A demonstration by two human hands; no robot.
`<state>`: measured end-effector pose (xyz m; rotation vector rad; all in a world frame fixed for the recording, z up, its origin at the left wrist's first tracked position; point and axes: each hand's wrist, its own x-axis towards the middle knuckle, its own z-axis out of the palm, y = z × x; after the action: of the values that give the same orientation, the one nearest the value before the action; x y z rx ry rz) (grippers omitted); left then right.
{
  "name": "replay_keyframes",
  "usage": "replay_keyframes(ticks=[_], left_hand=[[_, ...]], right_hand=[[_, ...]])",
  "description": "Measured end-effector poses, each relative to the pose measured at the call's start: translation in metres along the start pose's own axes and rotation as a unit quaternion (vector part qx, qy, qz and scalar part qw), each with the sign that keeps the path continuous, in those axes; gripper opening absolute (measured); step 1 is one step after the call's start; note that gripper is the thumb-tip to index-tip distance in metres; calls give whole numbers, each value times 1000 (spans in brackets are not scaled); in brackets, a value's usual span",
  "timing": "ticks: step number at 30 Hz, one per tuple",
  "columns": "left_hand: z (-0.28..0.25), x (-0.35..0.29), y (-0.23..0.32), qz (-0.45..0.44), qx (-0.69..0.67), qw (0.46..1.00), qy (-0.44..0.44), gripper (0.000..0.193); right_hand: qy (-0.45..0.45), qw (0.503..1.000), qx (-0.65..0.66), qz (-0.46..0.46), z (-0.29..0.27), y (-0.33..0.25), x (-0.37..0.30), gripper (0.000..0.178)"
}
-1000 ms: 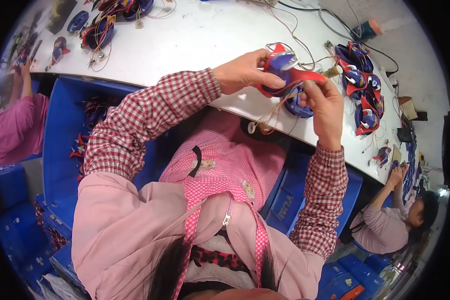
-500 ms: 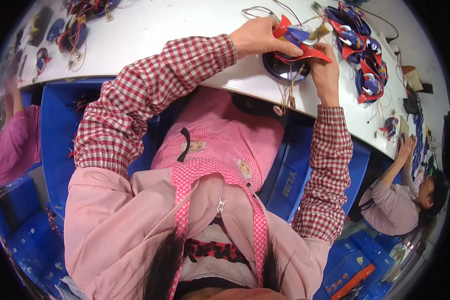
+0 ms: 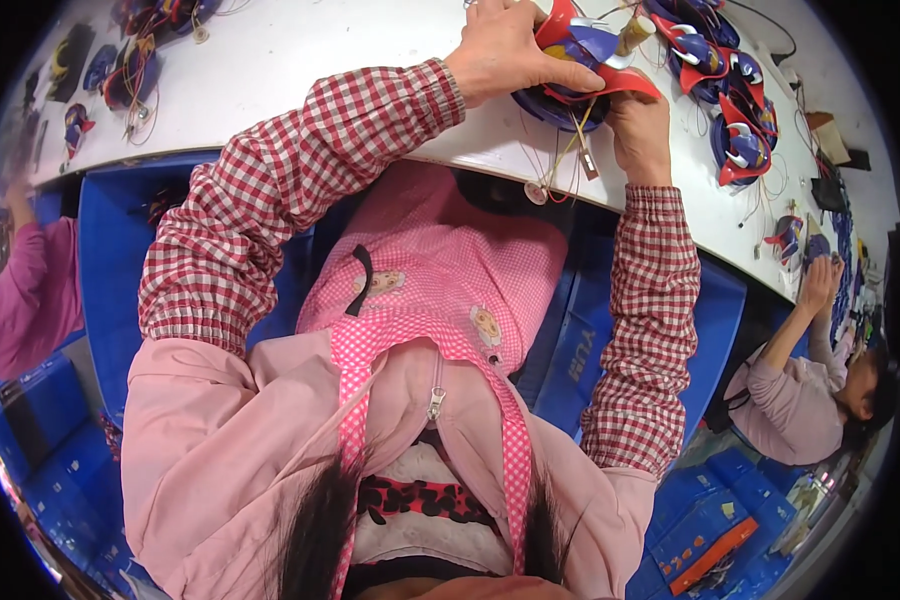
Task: Assembling electronic toy components by connecting wires and testing them using a fixture.
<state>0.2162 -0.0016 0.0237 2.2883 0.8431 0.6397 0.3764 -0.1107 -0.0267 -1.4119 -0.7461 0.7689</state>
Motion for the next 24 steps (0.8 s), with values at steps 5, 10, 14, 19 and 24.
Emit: replay_keyframes(ticks=[5,10,14,19,24], left_hand=[[-7,-11,9,-37,-116,992,39,75],[-14,-12,7,-64,-447,886,-108,70],[-20,-15,8,-76,-497,855,-125,67],[-29,-13,9,-77,-455,879,-118,67],[-32,-12,-1,-96,-459,879,-85,65]], right_hand=[[-39,995,96,1,1,0,-3,15],[-77,987,137,-43,4,-7,-11,17],[-66,987,143,2,10,-10,-15,18],[-48,997,55,37,13,-24,-27,25],[19,999,-21,21,24,-41,-57,43]])
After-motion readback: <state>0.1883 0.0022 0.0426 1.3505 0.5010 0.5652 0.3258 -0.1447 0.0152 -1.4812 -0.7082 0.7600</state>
